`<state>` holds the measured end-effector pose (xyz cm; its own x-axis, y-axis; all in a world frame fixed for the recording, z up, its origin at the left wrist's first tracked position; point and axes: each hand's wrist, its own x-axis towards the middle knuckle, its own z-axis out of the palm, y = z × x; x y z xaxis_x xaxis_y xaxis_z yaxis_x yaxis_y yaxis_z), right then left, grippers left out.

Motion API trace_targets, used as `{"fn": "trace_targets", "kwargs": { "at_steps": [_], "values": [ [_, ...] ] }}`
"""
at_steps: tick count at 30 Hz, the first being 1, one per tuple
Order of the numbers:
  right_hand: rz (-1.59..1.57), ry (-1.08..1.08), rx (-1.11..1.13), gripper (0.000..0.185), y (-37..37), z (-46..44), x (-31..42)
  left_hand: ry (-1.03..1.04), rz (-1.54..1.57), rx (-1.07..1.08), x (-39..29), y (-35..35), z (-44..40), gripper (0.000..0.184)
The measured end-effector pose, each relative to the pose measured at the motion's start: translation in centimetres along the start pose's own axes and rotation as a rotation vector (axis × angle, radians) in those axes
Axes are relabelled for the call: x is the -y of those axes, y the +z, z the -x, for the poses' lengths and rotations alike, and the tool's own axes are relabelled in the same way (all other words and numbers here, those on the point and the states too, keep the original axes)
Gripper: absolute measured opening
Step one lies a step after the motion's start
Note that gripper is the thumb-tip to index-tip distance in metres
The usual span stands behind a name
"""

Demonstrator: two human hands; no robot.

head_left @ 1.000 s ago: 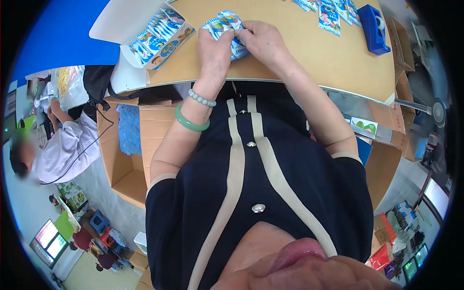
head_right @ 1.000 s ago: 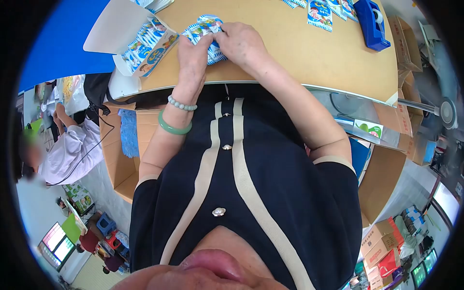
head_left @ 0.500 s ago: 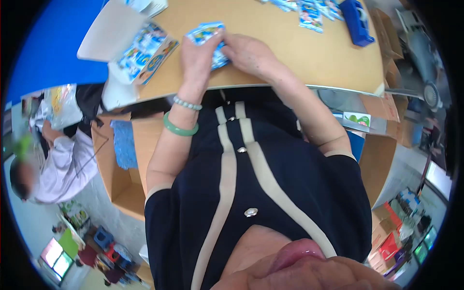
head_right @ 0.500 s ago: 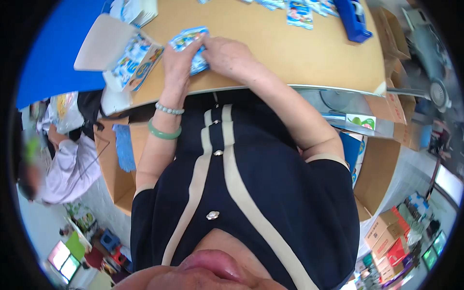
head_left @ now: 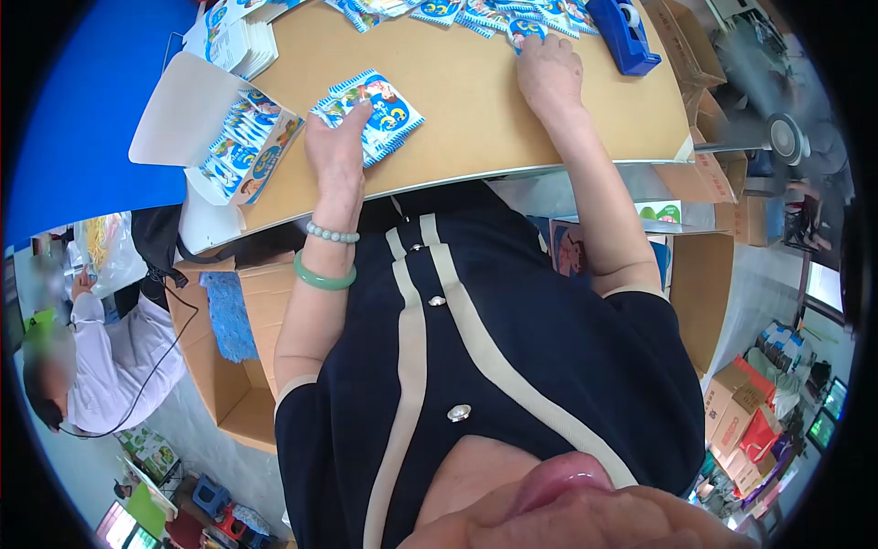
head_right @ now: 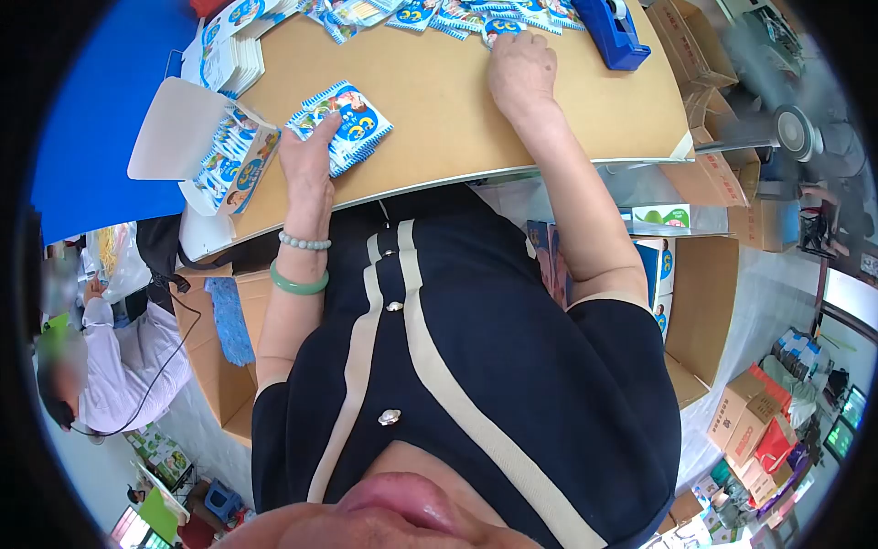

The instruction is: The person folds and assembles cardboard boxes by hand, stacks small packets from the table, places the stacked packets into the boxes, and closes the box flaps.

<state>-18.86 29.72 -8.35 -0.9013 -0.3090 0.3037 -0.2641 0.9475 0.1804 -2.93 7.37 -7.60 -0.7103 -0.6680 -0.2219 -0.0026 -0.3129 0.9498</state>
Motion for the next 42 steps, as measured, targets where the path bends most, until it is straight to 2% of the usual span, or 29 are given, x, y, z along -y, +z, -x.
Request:
{"fn": "trace_targets", "kwargs": {
  "at_steps": [4, 7, 8, 10, 13, 15, 19, 22, 24, 26, 28, 29, 32, 33, 36, 37, 40, 42],
  "values": [
    [-0.215, -0.105, -0.006, 0.019, -1.4, 2.0, 0.4, 0.006, 0.049, 0.015, -0.3, -0.2, 0.4, 0.036],
    [-0.842, -0.102, -0.062, 0.019, -3.5, 4.2, 3.6, 0.034, -0.027, -0.014, 0.4, -0.4, 0.0, 0.038],
    [-0.858, -0.114, -0.049, 0.019, -3.8, 5.0, 5.4, 0.045, -0.067, -0.018, 0.8, -0.5, -0.2, 0.039],
    [-0.997, -0.297, -0.047, 0.021, -4.3, 6.3, 8.9, 0.063, -0.059, -0.007, 1.6, -0.5, -0.8, 0.039],
    [-1.055, -0.35, -0.055, 0.021, -4.3, 6.6, 11.4, 0.11, -0.018, 0.03, 1.7, -0.7, -1.2, 0.039],
    [-1.085, -0.394, -0.054, 0.02, -4.6, 6.7, 12.4, 0.068, -0.146, 0.031, 0.7, -0.9, -1.1, 0.037],
    [-1.012, -0.465, -0.012, 0.023, -5.2, 5.7, 11.2, 0.045, -0.177, 0.028, 0.6, -0.8, -1.1, 0.037],
    [-1.142, -0.58, 0.318, 0.028, -4.5, 2.7, 10.2, 0.049, -0.149, 0.028, 1.7, -0.8, -1.8, 0.039],
    [-0.858, -0.449, 0.483, 0.033, -6.5, -2.0, 10.0, 0.043, -0.156, 0.032, 2.1, -1.2, -2.1, 0.041],
    [-0.627, -0.463, -0.122, 0.035, -1.4, -6.9, 10.6, 0.042, -0.153, 0.011, 1.6, -0.9, -1.6, 0.041],
    [-0.331, -0.41, -0.518, 0.026, 2.3, -11.5, 11.7, 0.025, -0.145, -0.029, 1.1, -0.6, -1.1, 0.042],
    [-0.337, -0.409, -0.525, 0.026, 3.0, -12.0, 10.7, 0.034, -0.148, -0.032, 1.0, -0.5, -1.0, 0.042],
    [-0.791, -0.689, -0.482, 0.033, -1.8, -11.1, 7.7, 0.023, -0.208, -0.049, 1.4, -0.9, -1.2, 0.043],
    [-0.791, -0.69, -0.48, 0.033, -1.5, -11.3, 7.9, 0.022, -0.207, -0.05, 1.2, -0.9, -1.2, 0.043],
    [-0.355, -0.5, 0.211, 0.039, -0.4, -11.5, 8.0, -0.008, -0.179, -0.037, 0.6, -0.5, -0.6, 0.042],
    [-0.348, -0.497, 0.219, 0.039, 0.1, -10.9, 7.2, -0.017, -0.176, -0.033, 0.8, -0.6, -0.7, 0.042],
    [-1.748, -0.448, 0.333, 0.033, -0.2, -6.0, 4.0, 0.055, -0.111, 0.044, 2.1, -1.2, -1.6, 0.042],
    [-1.689, -0.348, 0.429, 0.034, -1.7, -2.7, 5.6, 0.055, -0.133, 0.036, 2.5, -1.4, -1.4, 0.042]
  ]
}}
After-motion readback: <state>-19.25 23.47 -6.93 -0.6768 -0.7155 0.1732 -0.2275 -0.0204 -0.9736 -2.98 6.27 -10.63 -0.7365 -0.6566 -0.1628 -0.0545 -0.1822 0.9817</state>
